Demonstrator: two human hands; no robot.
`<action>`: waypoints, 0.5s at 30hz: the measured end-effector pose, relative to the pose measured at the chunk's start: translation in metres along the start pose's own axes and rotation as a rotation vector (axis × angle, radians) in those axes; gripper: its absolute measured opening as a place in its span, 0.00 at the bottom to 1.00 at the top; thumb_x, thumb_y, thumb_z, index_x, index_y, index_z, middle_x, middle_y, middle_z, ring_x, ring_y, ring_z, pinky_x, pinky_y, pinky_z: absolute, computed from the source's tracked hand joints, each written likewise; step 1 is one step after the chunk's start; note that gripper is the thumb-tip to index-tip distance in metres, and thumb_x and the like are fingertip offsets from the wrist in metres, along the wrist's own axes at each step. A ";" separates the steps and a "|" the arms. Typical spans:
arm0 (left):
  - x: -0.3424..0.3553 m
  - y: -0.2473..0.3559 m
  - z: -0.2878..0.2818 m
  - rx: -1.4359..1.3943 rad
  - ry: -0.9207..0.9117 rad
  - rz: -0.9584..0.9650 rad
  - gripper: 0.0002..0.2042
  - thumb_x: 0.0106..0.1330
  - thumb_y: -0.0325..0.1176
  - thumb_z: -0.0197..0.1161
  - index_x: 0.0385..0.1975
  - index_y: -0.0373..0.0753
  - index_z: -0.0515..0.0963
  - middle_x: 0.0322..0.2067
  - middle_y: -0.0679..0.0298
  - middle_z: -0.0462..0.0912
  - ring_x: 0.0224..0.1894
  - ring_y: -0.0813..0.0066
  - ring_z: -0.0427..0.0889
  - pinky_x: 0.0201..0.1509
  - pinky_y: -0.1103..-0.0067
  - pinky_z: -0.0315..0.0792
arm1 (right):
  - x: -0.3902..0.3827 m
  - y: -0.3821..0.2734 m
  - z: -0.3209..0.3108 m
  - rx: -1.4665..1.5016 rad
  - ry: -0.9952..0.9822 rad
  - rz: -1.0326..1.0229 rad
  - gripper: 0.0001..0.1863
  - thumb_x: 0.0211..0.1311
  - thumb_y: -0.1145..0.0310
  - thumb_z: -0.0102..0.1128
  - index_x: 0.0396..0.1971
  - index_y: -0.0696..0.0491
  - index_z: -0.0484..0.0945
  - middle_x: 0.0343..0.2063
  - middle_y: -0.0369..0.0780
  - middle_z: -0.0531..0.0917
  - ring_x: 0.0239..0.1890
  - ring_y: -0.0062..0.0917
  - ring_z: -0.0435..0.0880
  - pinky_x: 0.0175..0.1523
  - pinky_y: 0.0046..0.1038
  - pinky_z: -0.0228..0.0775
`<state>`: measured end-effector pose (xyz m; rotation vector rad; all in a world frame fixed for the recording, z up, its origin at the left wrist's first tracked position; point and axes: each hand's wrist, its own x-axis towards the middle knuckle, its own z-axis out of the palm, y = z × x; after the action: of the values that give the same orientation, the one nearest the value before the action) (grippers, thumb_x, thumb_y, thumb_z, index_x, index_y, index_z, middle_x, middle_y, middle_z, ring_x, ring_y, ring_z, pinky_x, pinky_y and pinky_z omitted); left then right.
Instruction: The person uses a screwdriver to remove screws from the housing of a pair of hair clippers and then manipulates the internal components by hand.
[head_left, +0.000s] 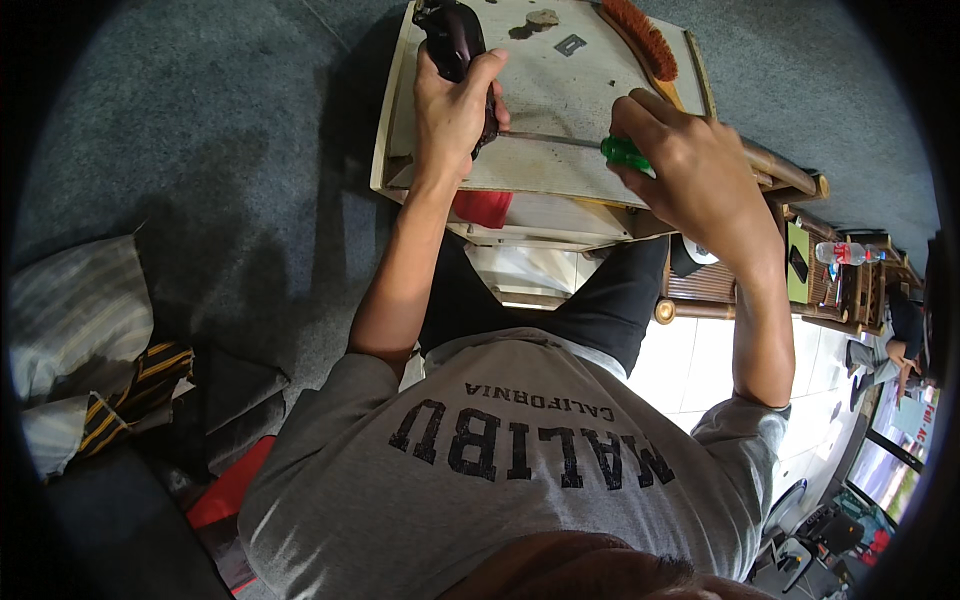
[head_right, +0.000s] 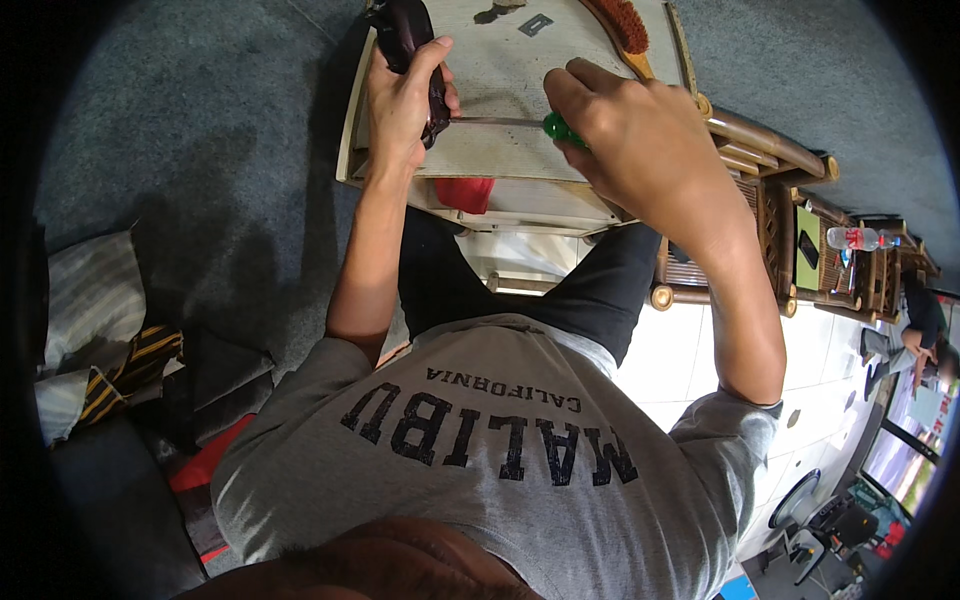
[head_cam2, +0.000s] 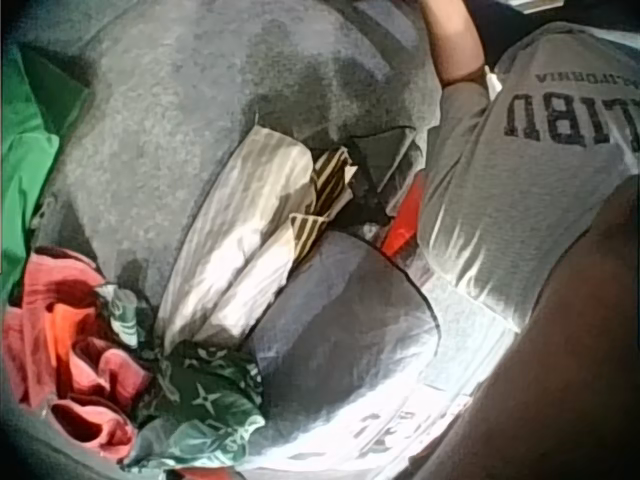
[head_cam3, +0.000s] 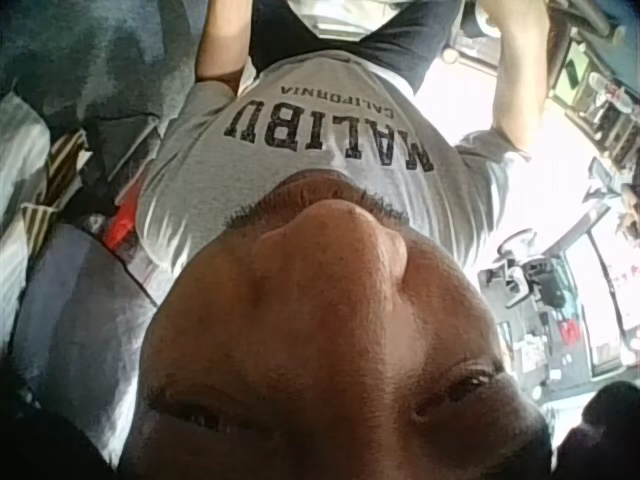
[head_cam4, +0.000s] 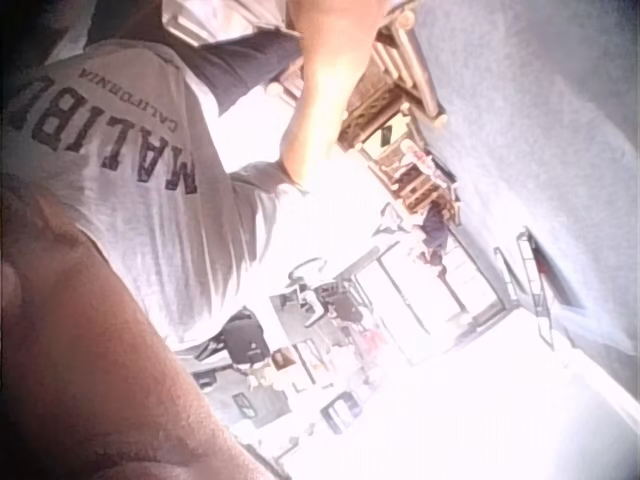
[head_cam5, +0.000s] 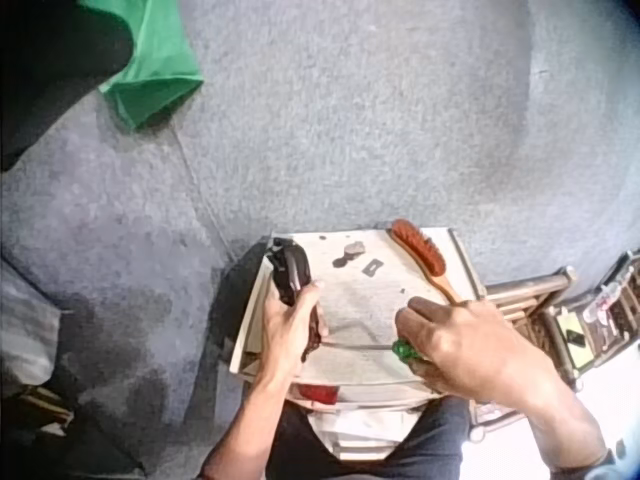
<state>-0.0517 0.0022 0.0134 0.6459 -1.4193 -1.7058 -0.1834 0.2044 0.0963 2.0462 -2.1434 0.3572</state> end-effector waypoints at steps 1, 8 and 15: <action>0.001 -0.002 -0.001 -0.010 -0.008 0.003 0.14 0.66 0.35 0.72 0.40 0.40 0.73 0.24 0.66 0.76 0.16 0.77 0.78 0.18 0.77 0.76 | -0.001 -0.003 -0.002 -0.102 0.039 -0.009 0.13 0.68 0.62 0.70 0.44 0.53 0.82 0.37 0.40 0.87 0.38 0.38 0.91 0.40 0.38 0.82; 0.002 -0.004 -0.002 -0.045 -0.049 0.014 0.12 0.65 0.32 0.71 0.41 0.39 0.73 0.25 0.65 0.78 0.21 0.75 0.81 0.23 0.75 0.80 | 0.001 -0.002 -0.001 -0.154 -0.011 -0.012 0.19 0.65 0.54 0.70 0.45 0.52 0.82 0.34 0.39 0.87 0.37 0.37 0.91 0.37 0.37 0.82; 0.005 -0.007 -0.003 -0.070 -0.095 -0.004 0.12 0.65 0.28 0.69 0.42 0.38 0.72 0.27 0.63 0.79 0.20 0.74 0.81 0.23 0.74 0.80 | 0.010 0.006 -0.009 -0.121 0.054 -0.102 0.17 0.66 0.57 0.70 0.47 0.52 0.80 0.31 0.43 0.88 0.34 0.41 0.90 0.38 0.40 0.82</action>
<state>-0.0544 -0.0035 0.0064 0.5362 -1.4177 -1.8018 -0.1907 0.1976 0.1071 2.0445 -1.9701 0.2599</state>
